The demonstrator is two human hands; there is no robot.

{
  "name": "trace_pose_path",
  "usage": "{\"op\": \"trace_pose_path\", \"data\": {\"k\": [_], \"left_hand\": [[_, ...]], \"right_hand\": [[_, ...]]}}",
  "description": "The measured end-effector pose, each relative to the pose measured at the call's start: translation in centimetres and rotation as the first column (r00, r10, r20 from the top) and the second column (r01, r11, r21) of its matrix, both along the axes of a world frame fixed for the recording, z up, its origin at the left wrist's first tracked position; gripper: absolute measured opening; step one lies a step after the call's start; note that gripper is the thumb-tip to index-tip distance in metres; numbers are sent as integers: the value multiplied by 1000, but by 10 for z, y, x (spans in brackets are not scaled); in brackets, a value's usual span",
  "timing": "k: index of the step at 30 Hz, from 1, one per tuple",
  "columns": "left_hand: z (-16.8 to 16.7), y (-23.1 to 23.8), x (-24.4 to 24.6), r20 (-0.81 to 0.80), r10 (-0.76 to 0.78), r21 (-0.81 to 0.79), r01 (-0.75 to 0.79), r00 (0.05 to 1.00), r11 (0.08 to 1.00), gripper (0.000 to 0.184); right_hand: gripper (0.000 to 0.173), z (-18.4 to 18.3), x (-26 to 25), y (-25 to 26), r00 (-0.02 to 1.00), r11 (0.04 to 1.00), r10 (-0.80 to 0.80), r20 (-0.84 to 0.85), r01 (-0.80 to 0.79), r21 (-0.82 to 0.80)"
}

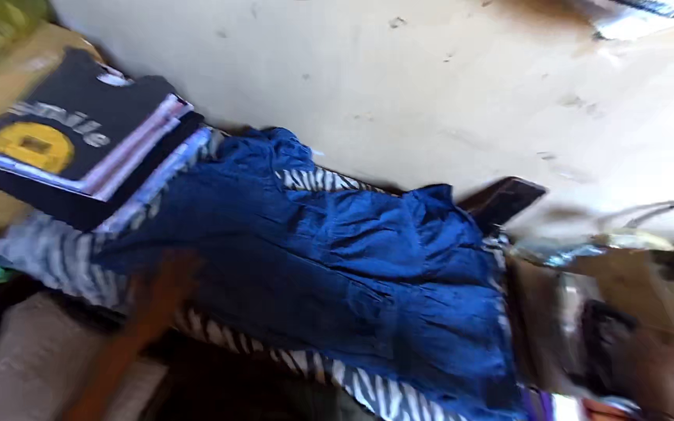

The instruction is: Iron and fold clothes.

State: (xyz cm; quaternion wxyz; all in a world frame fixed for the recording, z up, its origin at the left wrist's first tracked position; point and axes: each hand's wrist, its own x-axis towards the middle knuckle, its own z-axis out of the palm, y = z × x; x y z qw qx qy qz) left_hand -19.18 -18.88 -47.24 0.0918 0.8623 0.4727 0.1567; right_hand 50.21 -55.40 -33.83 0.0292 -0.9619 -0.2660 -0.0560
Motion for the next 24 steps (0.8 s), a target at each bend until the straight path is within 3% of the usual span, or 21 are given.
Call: {"op": "trace_pose_path", "data": {"k": [2, 4, 6, 9, 12, 13, 15, 17, 20, 22, 24], "left_hand": [[-20, 33, -54, -73, 111, -118, -119, 991, 986, 56], [-12, 46, -86, -41, 156, -111, -159, 987, 981, 55], [3, 53, -89, 10, 164, -65, -163, 986, 985, 46], [15, 69, -97, 70, 143, -121, -134, 987, 984, 42], [26, 87, -117, 219, 32, -254, 26, 975, 967, 60], [33, 91, -119, 247, 4, -267, 64, 969, 961, 57], [37, 98, -118, 270, 4, -222, 59, 963, 973, 33], [28, 102, -118, 267, 117, -177, -71, 956, 982, 14], [19, 102, -112, 319, 339, -286, -251, 885, 925, 17], [11, 96, -116, 381, 354, -312, -241, 854, 919, 15], [3, 86, -124, 438, 364, -337, -226, 822, 914, 17]], "right_hand": [[56, 10, 9, -11, 994, 999, -30, -103, 27, -38], [63, 9, 17, -19, 974, 999, -50, -222, 48, -15], [70, 23, -7, -10, 951, 998, -19, -308, 34, 43], [74, 46, -91, 30, 943, 979, 203, -263, -189, 77], [68, 70, -210, 108, 865, 890, 441, -240, -455, -6], [66, 68, -245, 136, 804, 827, 547, -233, -562, 5], [67, 49, -315, 194, 672, 696, 700, -241, -718, 23], [66, 35, -385, 257, 564, 591, 727, -392, -804, -63], [63, 14, -473, 345, 434, 447, 657, -616, -883, -144], [59, -3, -502, 370, 402, 412, 694, -598, -902, -128], [58, -10, -503, 359, 411, 421, 698, -587, -898, -128]]}}
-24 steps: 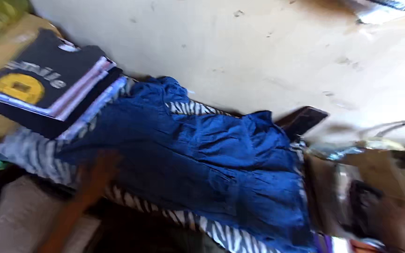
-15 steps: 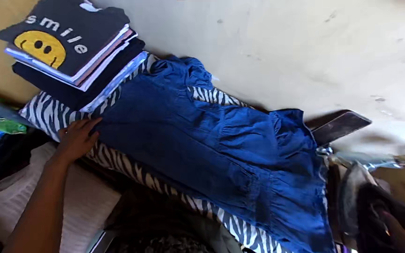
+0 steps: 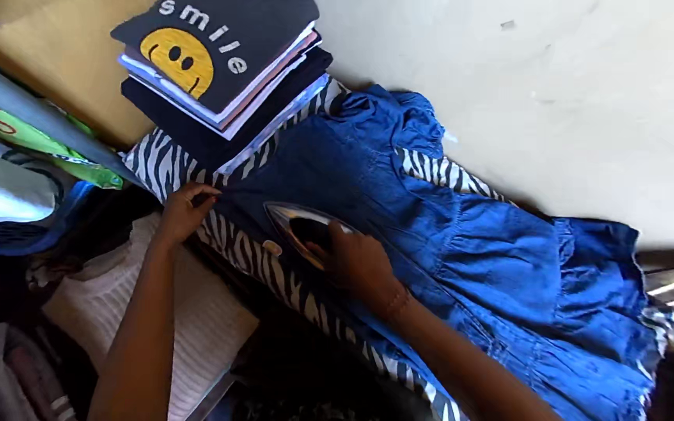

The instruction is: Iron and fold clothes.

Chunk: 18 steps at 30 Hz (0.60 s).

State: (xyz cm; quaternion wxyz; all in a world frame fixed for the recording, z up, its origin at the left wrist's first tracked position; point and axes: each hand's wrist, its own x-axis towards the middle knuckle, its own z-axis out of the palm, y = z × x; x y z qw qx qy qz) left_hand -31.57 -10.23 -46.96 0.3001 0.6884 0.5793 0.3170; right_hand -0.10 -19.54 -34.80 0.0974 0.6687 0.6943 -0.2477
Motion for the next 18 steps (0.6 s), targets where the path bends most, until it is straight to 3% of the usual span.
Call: {"op": "trace_pose_path", "data": {"k": [3, 7, 9, 12, 14, 18], "left_hand": [[-16, 1, -5, 88, 5, 56, -10, 996, 998, 19], [-17, 1, -3, 88, -15, 70, 9, 996, 998, 24], [0, -5, 6, -22, 16, 74, -14, 1000, 997, 30], [29, -25, 49, -235, 79, 197, -32, 969, 980, 42], [42, -46, 96, -265, -25, 261, 97, 964, 960, 40], [14, -73, 180, -320, -424, 321, 518, 847, 793, 40]], "right_hand": [[55, -7, 19, -26, 998, 982, -28, 51, 18, 190], [53, -1, 11, 18, 992, 993, -96, 78, 90, 80], [53, -3, 13, 26, 996, 994, -63, 64, 57, 93], [56, 5, 39, -25, 998, 998, -40, 45, 42, -44], [54, 14, 74, -77, 988, 982, -90, 126, 108, -152], [45, 8, 164, -167, 940, 966, -258, 222, 248, 71]]}}
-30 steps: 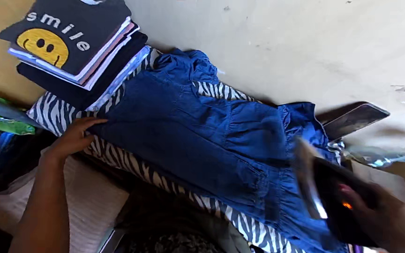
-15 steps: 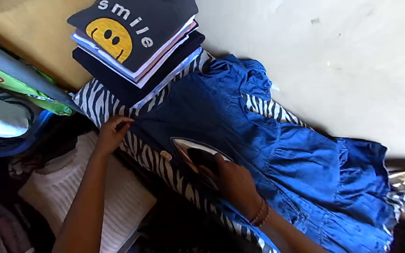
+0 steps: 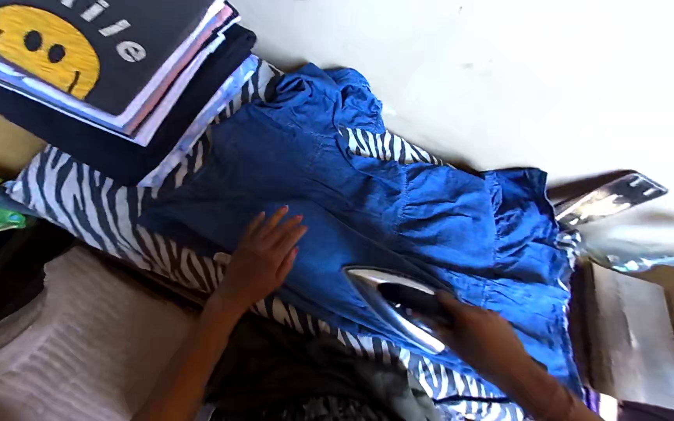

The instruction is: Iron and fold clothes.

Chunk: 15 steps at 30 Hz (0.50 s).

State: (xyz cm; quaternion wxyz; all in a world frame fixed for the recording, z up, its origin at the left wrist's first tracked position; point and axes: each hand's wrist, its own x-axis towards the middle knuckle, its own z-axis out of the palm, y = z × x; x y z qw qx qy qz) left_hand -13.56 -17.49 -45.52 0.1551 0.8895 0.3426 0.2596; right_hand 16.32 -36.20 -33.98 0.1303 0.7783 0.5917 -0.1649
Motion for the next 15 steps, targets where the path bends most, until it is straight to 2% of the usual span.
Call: {"op": "trace_pose_path", "data": {"k": [2, 5, 6, 9, 10, 12, 14, 15], "left_hand": [[-23, 9, 13, -131, -44, -43, 39, 990, 998, 48], [-37, 23, 13, -222, -12, -40, 3, 975, 999, 56], [-37, 23, 12, -221, -4, -42, -6, 975, 999, 57], [-39, 21, 6, -205, 39, -21, -45, 978, 999, 59], [-40, 21, 3, -207, 71, -4, -73, 976, 997, 59], [-37, 23, -12, -262, 125, 23, -123, 957, 992, 57], [-32, 42, -37, -325, 157, 26, -157, 932, 987, 58], [-31, 52, -51, -347, 163, 18, -167, 924, 986, 59]], "right_hand": [[41, -5, 19, -11, 999, 998, -50, 3, 49, 42], [30, -19, 8, -4, 993, 967, 121, -13, -115, 225], [29, -17, 1, 8, 994, 975, 105, -39, -95, 202], [37, 5, -24, 65, 984, 986, -133, -115, 119, -120], [40, 8, -28, 76, 979, 975, -145, -143, 116, -189], [39, 2, -32, 70, 969, 982, -19, -245, -27, -186], [28, -10, -28, 51, 939, 977, 190, -287, -210, -39], [26, -12, -26, 48, 933, 970, 221, -284, -239, -32]]}}
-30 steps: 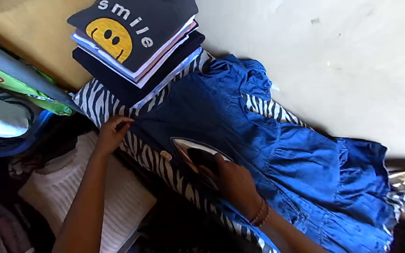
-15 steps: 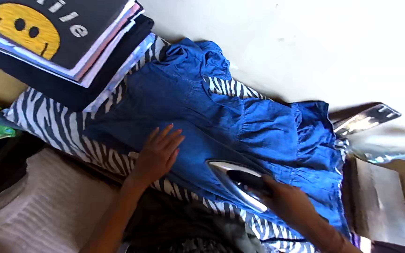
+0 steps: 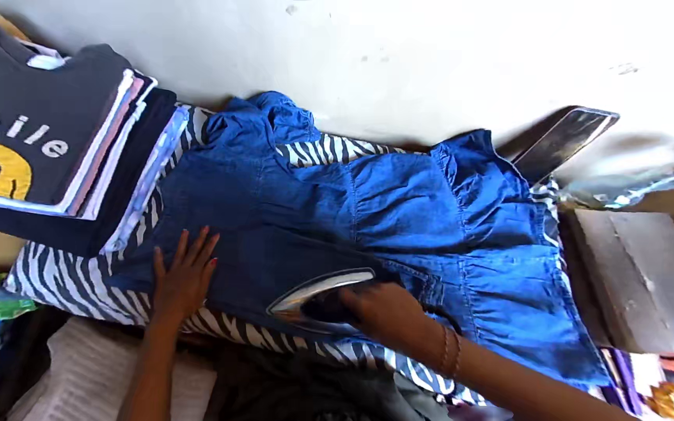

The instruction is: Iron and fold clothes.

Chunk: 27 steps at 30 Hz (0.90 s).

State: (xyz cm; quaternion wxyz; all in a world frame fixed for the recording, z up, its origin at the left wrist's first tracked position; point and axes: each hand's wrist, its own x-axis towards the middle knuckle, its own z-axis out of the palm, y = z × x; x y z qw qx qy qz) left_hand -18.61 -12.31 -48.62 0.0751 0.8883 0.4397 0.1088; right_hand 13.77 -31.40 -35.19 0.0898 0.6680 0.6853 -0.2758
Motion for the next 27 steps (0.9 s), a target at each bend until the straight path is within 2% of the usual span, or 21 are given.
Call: {"op": "trace_pose_path", "data": {"k": [1, 4, 5, 8, 13, 15, 17, 20, 23, 25, 27], "left_hand": [[-1, 8, -12, -7, 6, -22, -7, 1000, 1000, 60], [-7, 24, -26, 35, -4, -43, 6, 999, 999, 61], [-10, 25, -26, 63, -4, -35, 7, 998, 999, 62], [-15, 25, -25, 135, 16, -37, -11, 991, 999, 65], [-13, 23, -25, 129, 18, -43, -13, 991, 999, 63], [-12, 24, -27, 98, 6, -45, -1, 995, 999, 64], [-12, 25, -27, 94, -1, -39, 5, 996, 999, 65], [-16, 28, -26, 92, -4, -24, 6, 996, 1000, 66], [-7, 21, -18, 52, 38, -21, -37, 998, 999, 68], [12, 2, 11, 65, 60, 52, -64, 996, 997, 64], [34, -34, 71, 179, -19, 164, -11, 984, 986, 54]], "right_hand": [[27, 3, 1, 2, 999, 999, -40, 10, 40, -32], [35, 20, -8, 30, 950, 935, -291, 113, 308, -177], [37, 23, -14, 37, 939, 921, -319, 125, 339, -191], [36, 20, -34, 55, 966, 957, -250, 61, 257, -136], [36, 18, -61, 96, 994, 989, -106, -34, 101, -111], [35, 18, -55, 82, 998, 992, -38, -55, 32, -121], [35, 25, -31, 49, 999, 983, -35, -14, 32, -179], [33, 28, 35, -25, 979, 959, -159, 130, 184, -216], [30, 24, 90, -93, 914, 921, -329, 239, 366, -131], [28, 17, 92, -107, 877, 903, -414, 242, 430, -14], [26, 11, 77, -96, 861, 881, -473, 187, 469, 67]]}}
